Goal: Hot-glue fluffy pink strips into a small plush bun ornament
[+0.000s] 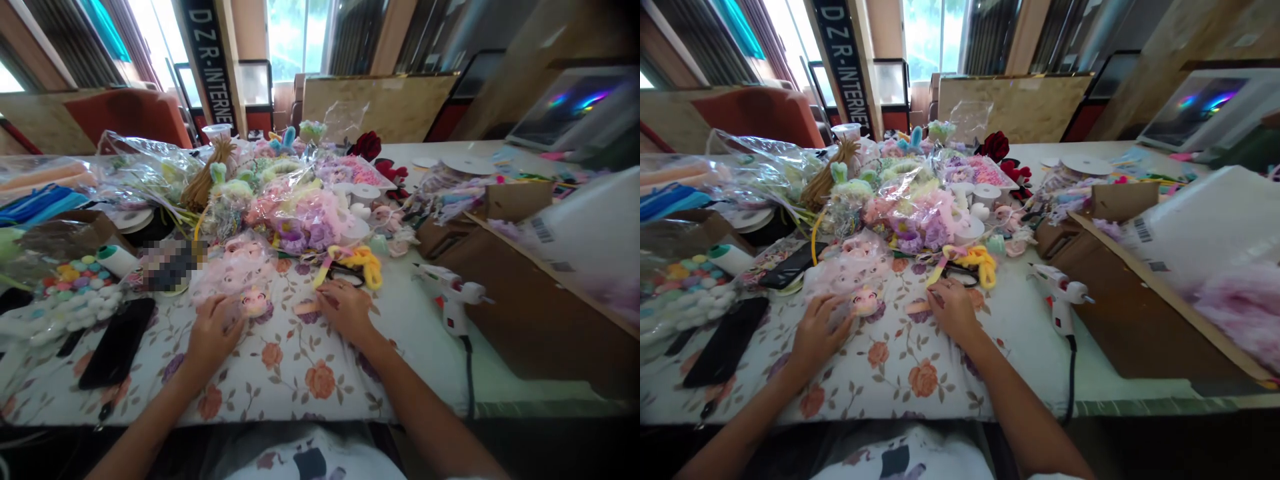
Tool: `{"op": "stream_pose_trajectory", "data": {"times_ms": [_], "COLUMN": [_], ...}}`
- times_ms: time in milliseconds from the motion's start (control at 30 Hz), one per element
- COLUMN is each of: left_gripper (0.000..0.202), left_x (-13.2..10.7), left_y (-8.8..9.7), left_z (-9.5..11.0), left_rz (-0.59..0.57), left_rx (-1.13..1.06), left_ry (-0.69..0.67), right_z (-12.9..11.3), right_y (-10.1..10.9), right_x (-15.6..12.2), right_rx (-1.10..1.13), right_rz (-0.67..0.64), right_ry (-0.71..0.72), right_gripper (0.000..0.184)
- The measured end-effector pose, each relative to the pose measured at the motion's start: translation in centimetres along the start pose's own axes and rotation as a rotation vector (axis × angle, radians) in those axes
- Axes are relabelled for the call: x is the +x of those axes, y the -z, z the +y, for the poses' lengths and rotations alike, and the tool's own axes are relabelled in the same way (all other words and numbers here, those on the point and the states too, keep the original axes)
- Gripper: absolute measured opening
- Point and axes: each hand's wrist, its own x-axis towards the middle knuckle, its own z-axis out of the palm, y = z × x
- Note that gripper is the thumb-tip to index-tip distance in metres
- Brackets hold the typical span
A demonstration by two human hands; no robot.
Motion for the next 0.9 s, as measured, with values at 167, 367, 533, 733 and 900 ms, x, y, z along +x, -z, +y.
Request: {"op": "stream_pose_trajectory", "data": {"times_ms": [167,367,533,733,900], "left_gripper": [0.063,0.049,0.05,0.05,0.048], "left_x": [0.2,2.4,2.1,1.8,1.8], "left_y": [-1.0,-3.2,-3.0,-2.6,-2.5], "left_z": [0.1,1.8,1.4,1.9,2.3], "left_rz": [-0.17,-0.218,-0.121,-0.128,-0.167], "left_rx": [0.089,0.062,-0.012,-0.214,-0.25], "left_ry": [0.045,0.012,-0.024,-0.318,-0.275], "right_z": [-0.8,-0.7,0.4,0.3,-0.7], "right_y": [0.1,0.1,-0.3,-1.6,-3.9], "right_x": [0.0,-0.1,0.1,3.6,7.1], "right_rx": [0.077,0.054,-0.04,-0.151,-0.151], "right_rz": [-0.066,-0.137,-0.059,-0.263,-0.301], "right_ry": [0.087,0.082,-0.045,0.083,0.148], "right_gripper": [0.009,0.009,0.014,0.013,0.011]}}
